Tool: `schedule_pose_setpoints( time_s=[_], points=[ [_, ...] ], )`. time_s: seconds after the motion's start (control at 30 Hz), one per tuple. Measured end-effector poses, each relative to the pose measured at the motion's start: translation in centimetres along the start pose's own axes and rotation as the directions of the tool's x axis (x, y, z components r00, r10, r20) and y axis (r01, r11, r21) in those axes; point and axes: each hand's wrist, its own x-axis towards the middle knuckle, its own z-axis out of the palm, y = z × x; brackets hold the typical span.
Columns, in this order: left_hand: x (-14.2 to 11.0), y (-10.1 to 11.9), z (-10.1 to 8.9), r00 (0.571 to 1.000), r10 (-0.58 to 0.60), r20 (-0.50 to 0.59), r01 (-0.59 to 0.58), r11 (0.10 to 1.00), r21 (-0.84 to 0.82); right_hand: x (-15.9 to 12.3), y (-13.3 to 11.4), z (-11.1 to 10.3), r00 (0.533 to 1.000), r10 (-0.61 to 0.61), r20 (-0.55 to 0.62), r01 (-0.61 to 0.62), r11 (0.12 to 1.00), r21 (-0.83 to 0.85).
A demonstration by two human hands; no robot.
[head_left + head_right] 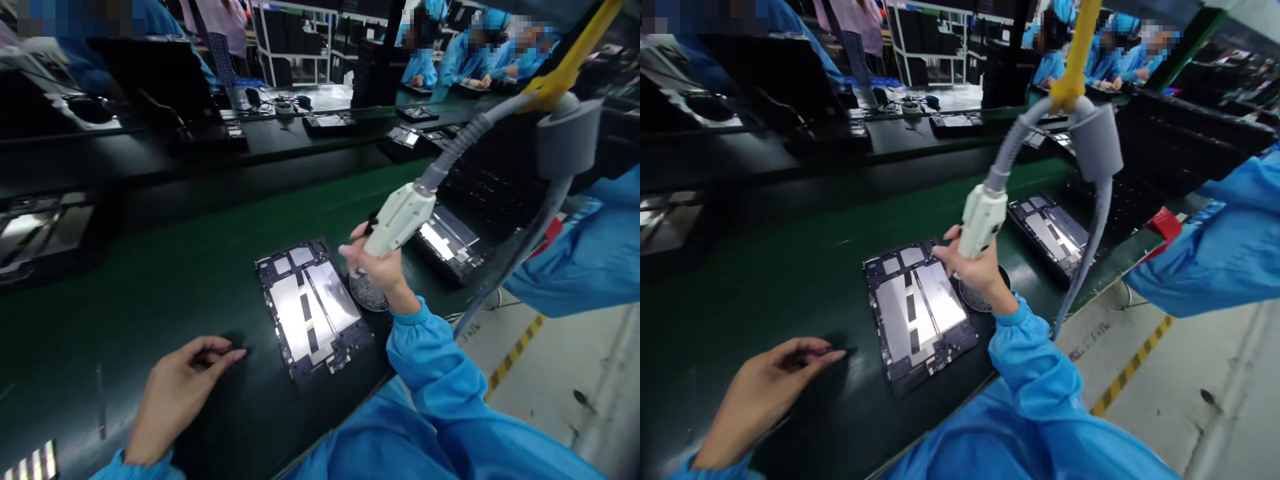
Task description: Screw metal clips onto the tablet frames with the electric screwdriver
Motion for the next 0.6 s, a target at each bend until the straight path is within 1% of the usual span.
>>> schedule_pose_setpoints(
  time_s=[0.07,0.1,0.13,0.17,0.2,0.23,0.27,0.33,0.37,0.4,0.43,0.5,0.6],
  points=[
    [0.0,0.3,-0.1,0.999,-0.040,0.036,0.043,0.995,-0.087,1.0,1.2,-2.4,0.996,-0.019,-0.090,0.019,1.000,0.001],
    [0.0,0.4,0.0,0.999,-0.041,0.023,0.043,0.995,-0.091,1.4,1.8,-3.2,0.992,-0.023,-0.121,0.021,1.000,-0.017],
    [-0.1,0.4,0.2,1.000,-0.022,-0.017,0.021,0.998,-0.059,1.8,2.4,-3.8,0.990,-0.024,-0.141,0.018,0.999,-0.043],
    [-0.3,0.3,0.5,0.997,0.024,-0.075,-0.023,1.000,0.005,2.1,2.9,-4.1,0.988,-0.024,-0.155,0.013,0.998,-0.069],
    [-0.5,0.1,0.8,0.984,0.100,-0.144,-0.087,0.992,0.095,2.3,3.3,-4.2,0.986,-0.021,-0.164,0.006,0.996,-0.091],
    [-0.7,-0.1,1.2,0.957,0.204,-0.208,-0.163,0.967,0.198,2.5,3.6,-4.2,0.985,-0.015,-0.171,-0.003,0.994,-0.105],
    [-1.0,-0.4,1.6,0.915,0.318,-0.249,-0.242,0.925,0.293,2.6,3.8,-4.1,0.984,-0.006,-0.175,-0.013,0.994,-0.111],
    [-1.6,-0.9,2.3,0.817,0.514,-0.260,-0.381,0.820,0.427,2.7,4.1,-3.8,0.984,0.018,-0.178,-0.037,0.994,-0.106],
    [-1.8,-1.1,2.5,0.780,0.576,-0.245,-0.425,0.775,0.467,2.8,4.2,-3.7,0.984,0.031,-0.177,-0.049,0.994,-0.099],
    [-2.0,-1.3,2.6,0.753,0.616,-0.232,-0.456,0.742,0.491,2.8,4.3,-3.6,0.984,0.043,-0.175,-0.059,0.994,-0.090],
    [-2.1,-1.3,2.7,0.734,0.642,-0.224,-0.478,0.721,0.501,2.8,4.4,-3.5,0.984,0.054,-0.172,-0.069,0.994,-0.081],
    [-2.4,-1.2,2.7,0.713,0.658,-0.242,-0.493,0.715,0.495,2.7,4.7,-3.5,0.983,0.072,-0.167,-0.084,0.994,-0.068],
    [-2.9,-0.7,2.7,0.713,0.639,-0.289,-0.471,0.742,0.478,2.7,4.9,-3.5,0.982,0.081,-0.168,-0.092,0.994,-0.058]
  ],
)
